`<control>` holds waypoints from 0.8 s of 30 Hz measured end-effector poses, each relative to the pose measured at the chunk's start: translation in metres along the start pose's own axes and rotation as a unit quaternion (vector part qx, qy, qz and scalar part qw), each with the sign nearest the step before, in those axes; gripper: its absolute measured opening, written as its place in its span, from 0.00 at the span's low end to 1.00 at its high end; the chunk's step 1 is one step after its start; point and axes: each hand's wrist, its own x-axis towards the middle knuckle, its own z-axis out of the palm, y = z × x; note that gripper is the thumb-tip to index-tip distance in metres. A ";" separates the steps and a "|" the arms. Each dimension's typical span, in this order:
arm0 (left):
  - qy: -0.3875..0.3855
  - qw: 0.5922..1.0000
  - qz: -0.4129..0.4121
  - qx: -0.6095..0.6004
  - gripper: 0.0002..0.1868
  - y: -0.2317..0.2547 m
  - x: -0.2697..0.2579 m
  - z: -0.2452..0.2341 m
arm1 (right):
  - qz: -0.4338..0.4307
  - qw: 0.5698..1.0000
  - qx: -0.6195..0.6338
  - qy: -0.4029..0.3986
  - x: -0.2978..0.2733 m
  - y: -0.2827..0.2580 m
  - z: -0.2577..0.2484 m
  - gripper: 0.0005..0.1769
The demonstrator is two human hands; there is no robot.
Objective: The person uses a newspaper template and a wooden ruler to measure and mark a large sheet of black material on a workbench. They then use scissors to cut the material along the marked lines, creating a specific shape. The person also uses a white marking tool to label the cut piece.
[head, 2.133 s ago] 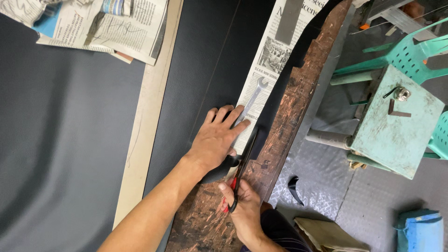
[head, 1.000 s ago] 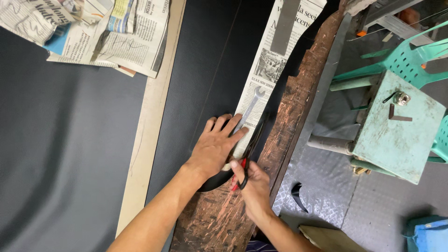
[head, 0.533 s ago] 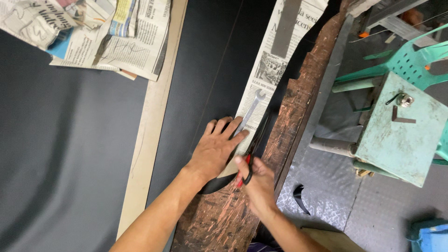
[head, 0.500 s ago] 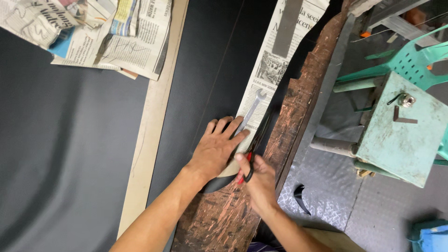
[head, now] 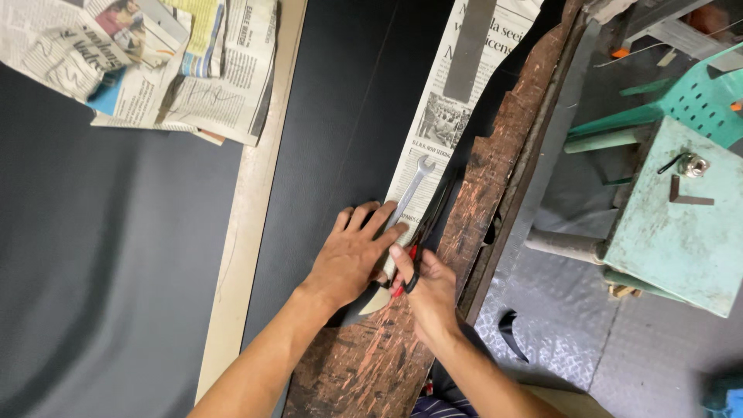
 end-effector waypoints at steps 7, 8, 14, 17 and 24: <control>-0.001 1.000 -0.010 -0.002 0.46 0.005 0.002 -0.007 | 0.004 1.000 0.019 -0.004 0.010 -0.003 -0.003 0.13; -0.011 1.000 -0.017 0.002 0.47 0.007 0.002 -0.007 | 0.005 1.000 0.022 -0.010 0.009 -0.001 -0.005 0.13; -0.061 0.993 -0.080 -0.069 0.42 0.010 0.017 -0.017 | 0.024 0.999 0.003 -0.025 0.013 0.002 -0.011 0.13; -0.025 0.991 -0.098 -0.090 0.30 0.004 0.035 -0.023 | 0.032 0.999 0.018 -0.034 0.010 0.004 -0.011 0.12; 0.164 0.980 -0.066 -0.095 0.21 0.002 0.126 -0.009 | 0.036 0.999 0.027 -0.021 0.014 -0.001 -0.007 0.11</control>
